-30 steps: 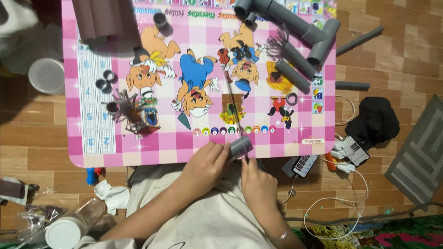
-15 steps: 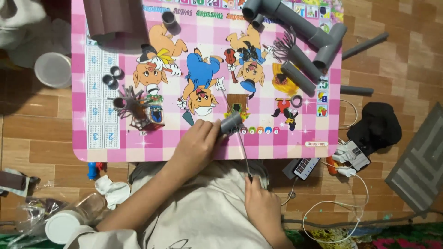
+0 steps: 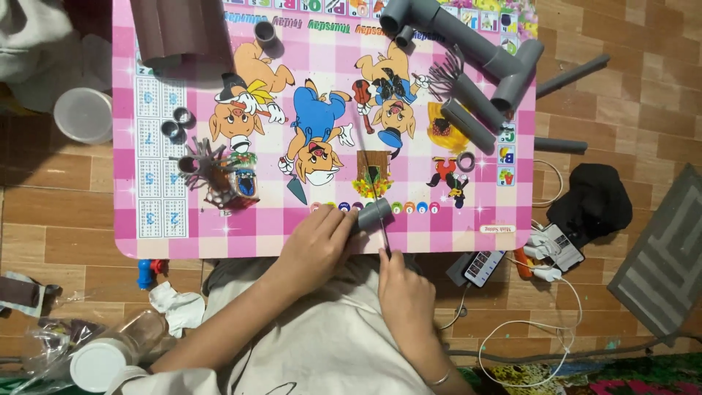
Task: Shaping and smoothing the edges of PVC pipe components using various manual tools like scrapers and files.
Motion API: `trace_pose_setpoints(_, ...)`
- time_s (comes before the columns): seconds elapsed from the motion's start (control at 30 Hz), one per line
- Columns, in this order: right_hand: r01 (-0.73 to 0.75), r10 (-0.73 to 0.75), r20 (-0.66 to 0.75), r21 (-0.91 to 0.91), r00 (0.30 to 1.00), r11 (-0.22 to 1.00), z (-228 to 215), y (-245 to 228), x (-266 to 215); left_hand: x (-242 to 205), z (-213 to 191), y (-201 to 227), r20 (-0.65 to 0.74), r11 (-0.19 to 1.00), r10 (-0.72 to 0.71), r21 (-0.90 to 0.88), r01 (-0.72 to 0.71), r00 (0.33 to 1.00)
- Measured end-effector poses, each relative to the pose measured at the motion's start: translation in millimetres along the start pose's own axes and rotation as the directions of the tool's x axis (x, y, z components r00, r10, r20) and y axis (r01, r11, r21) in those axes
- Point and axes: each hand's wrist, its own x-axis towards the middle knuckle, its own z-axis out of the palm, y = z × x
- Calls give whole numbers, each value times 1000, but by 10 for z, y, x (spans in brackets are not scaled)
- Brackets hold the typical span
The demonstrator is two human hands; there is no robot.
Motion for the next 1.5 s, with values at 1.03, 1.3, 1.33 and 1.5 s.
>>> trace_pose_setpoints(1.03, -41, 32, 296, 26, 955, 999, 106, 331, -445, -2, 32, -52, 16, 997, -38, 72, 37, 999)
trace_pose_setpoints(1.3, -88, 70, 332, 41, 941, 995, 23, 238, -367, 85, -60, -79, 65, 991, -68, -110, 75, 996)
trace_pose_setpoints(1.33, -86, 67, 336, 40, 939, 996, 21, 218, -313, 87, -68, -65, 66, 991, -74, -110, 81, 995)
trace_pose_setpoints(1.5, -22, 7, 188, 80, 982, 997, -46, 48, 33, 16, -43, 32, 16, 994, 58, -93, -56, 998)
